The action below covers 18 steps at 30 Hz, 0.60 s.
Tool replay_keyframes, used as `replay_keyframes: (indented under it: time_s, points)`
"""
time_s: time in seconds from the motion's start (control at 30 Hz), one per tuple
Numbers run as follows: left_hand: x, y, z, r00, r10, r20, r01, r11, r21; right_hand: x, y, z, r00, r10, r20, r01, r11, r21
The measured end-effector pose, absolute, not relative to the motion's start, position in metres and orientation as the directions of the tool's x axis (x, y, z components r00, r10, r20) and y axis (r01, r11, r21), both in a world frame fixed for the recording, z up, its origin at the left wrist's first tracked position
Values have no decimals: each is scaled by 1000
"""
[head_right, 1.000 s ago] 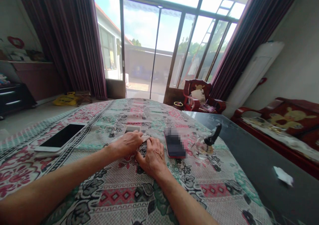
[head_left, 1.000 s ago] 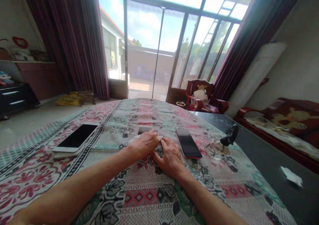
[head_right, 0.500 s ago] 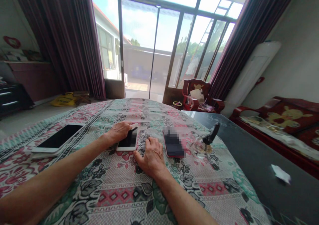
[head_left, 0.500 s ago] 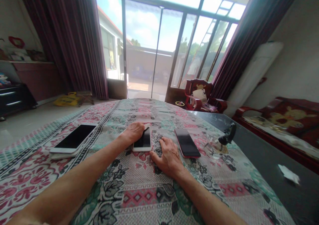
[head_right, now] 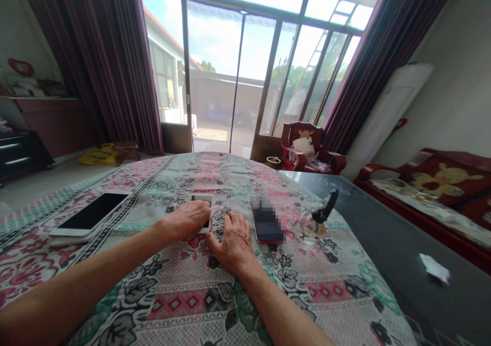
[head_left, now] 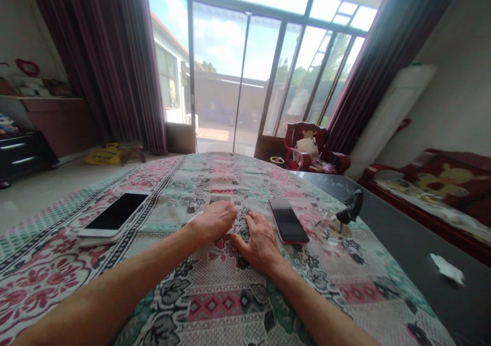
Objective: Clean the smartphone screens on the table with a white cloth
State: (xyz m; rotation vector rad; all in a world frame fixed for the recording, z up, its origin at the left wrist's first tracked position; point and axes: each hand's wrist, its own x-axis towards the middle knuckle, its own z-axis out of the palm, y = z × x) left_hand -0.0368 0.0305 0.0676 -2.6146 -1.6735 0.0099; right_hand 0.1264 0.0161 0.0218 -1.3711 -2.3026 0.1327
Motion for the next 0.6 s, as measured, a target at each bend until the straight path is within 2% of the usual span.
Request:
replay_keyframes:
  time_s: [0.07, 0.2, 0.33, 0.47, 0.6]
  points:
    - [-41, 37, 65, 440, 897, 50, 897, -435, -80, 126, 16, 22, -401, 852, 336, 809, 502, -305]
    - [-57, 51, 61, 447, 889, 104, 894, -438, -94, 126, 16, 22, -400, 856, 326, 814, 496, -303]
    - [-65, 54, 63, 385, 915, 126, 921, -372, -113, 126, 16, 23, -399, 861, 316, 817, 490, -305]
    - [-60, 46, 71, 330, 940, 91, 941, -319, -116, 126, 16, 22, -399, 860, 318, 817, 491, -303]
    - [-57, 38, 79, 387, 922, 11, 918, -384, -100, 127, 17, 20, -410, 850, 332, 811, 506, -294]
